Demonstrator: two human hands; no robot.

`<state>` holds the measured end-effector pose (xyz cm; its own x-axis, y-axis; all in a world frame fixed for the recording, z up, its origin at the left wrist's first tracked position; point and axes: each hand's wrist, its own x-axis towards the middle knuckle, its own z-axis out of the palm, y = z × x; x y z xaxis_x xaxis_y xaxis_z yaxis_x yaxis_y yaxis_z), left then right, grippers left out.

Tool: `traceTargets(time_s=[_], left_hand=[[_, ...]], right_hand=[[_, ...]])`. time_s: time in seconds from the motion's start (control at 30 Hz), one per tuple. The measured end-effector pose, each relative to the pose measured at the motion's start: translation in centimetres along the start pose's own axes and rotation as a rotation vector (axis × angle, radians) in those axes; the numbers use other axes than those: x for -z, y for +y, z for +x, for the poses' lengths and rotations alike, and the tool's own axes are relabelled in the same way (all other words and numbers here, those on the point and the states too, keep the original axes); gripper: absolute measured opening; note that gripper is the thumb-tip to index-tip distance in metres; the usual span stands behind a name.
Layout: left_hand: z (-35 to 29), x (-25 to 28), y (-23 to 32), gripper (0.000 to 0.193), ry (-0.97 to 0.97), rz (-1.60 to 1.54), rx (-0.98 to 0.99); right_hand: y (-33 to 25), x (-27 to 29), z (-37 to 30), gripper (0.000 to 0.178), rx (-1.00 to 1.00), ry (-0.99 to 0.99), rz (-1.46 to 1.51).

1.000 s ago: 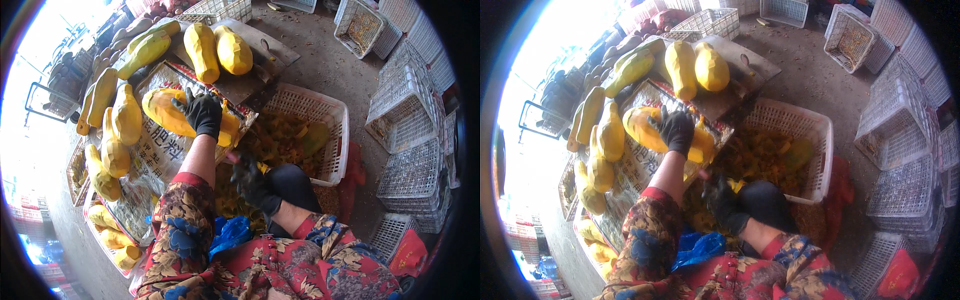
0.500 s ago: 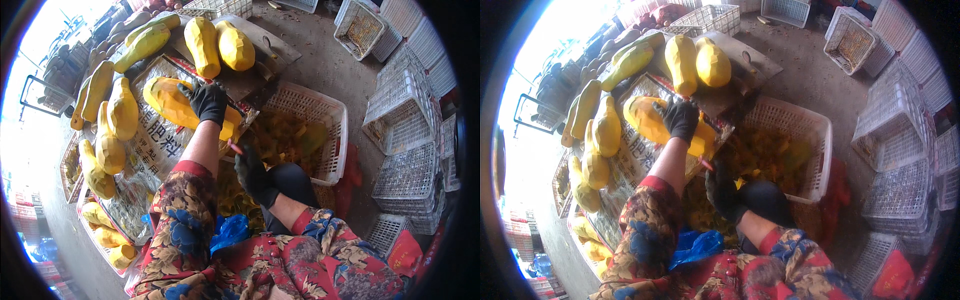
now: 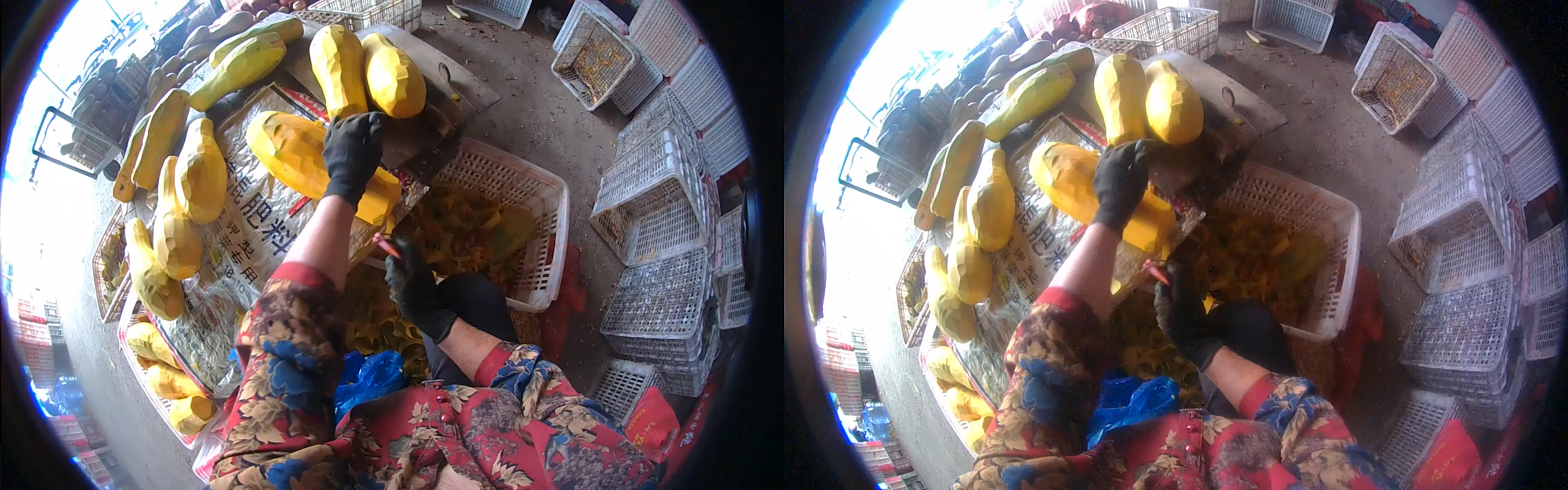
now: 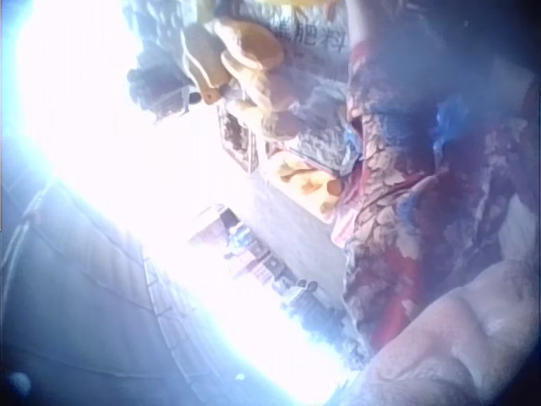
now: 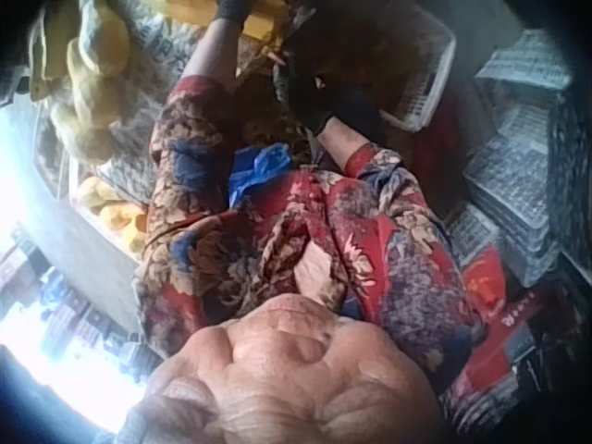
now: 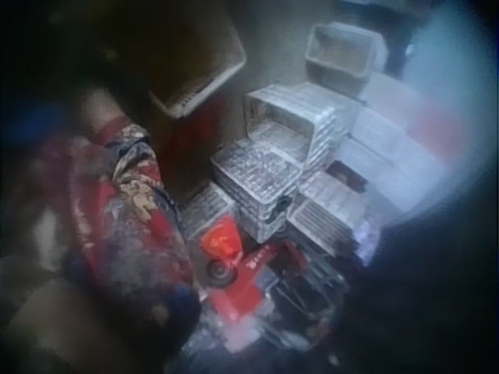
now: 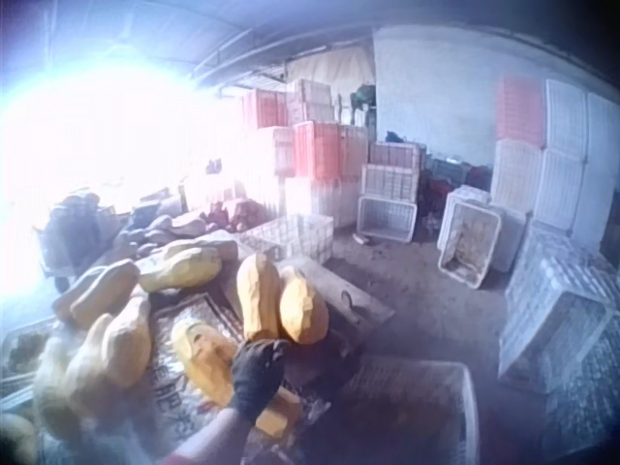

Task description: The person peels several large yellow papayas using a knife, removing the skin in long strips and placing the peeled fruit into a white basket. The person works at a low table in a market setting, handling each papaya one at a time.

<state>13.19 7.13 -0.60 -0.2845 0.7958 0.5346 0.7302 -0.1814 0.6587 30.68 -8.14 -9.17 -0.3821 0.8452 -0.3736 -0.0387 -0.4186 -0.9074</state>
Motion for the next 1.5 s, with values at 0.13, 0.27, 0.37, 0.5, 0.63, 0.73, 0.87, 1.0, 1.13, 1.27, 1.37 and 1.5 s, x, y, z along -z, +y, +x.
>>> traceTargets(time_s=[0.13, 0.27, 0.37, 0.5, 0.63, 0.73, 0.87, 1.0, 1.13, 1.27, 1.37, 1.5], left_hand=[[-2.4, 2.1, -2.0, 0.018, -0.113, 0.662, -0.289], [-2.1, 1.4, -3.3, 0.021, -0.129, 0.633, -0.423], [-1.6, 0.9, -3.2, 0.019, -0.180, 0.650, -0.378], [-1.7, 1.1, -2.7, 0.019, -0.176, 0.611, -0.312], [-1.4, 1.2, -2.5, 0.025, -0.254, 0.702, -0.292], [-1.2, 1.2, -2.6, 0.027, -0.302, 0.699, -0.288], [-1.2, 1.3, -2.4, 0.019, -0.207, 0.605, -0.334], [-1.2, 1.3, -2.3, 0.024, -0.292, 0.684, -0.271], [-1.2, 1.4, -2.3, 0.020, -0.229, 0.641, -0.320], [-1.3, 1.5, -2.2, 0.024, -0.286, 0.682, -0.279], [-1.3, 1.6, -2.2, 0.024, -0.316, 0.672, -0.257], [-1.8, 2.0, -2.4, 0.021, -0.172, 0.608, -0.336]], right_hand=[[-2.4, -0.2, 1.5, 0.036, 0.156, 0.210, -0.181], [-5.5, 0.1, 5.2, 0.042, 0.505, 0.276, -0.325], [-5.4, 1.0, 7.6, 0.037, 0.689, 0.265, -0.497], [-2.1, 0.2, 5.3, 0.033, 0.630, 0.168, -0.618], [-1.8, -0.5, 0.5, 0.036, 0.672, 0.004, -0.644], [-4.5, -0.8, 1.7, 0.038, 0.595, 0.116, -0.561], [-5.0, -1.4, 3.8, 0.044, 0.807, 0.284, -0.839], [-1.0, -2.4, 0.9, 0.046, 0.014, 0.065, -0.248], [-0.6, -1.2, 0.4, 0.045, 0.143, -0.029, -0.180], [-3.4, -0.2, 3.1, 0.042, 0.044, 0.039, 0.338], [-4.4, -1.1, 4.1, 0.034, -0.093, 0.220, 0.513], [-4.3, -1.1, 4.5, 0.029, -0.102, 0.333, 0.477]])
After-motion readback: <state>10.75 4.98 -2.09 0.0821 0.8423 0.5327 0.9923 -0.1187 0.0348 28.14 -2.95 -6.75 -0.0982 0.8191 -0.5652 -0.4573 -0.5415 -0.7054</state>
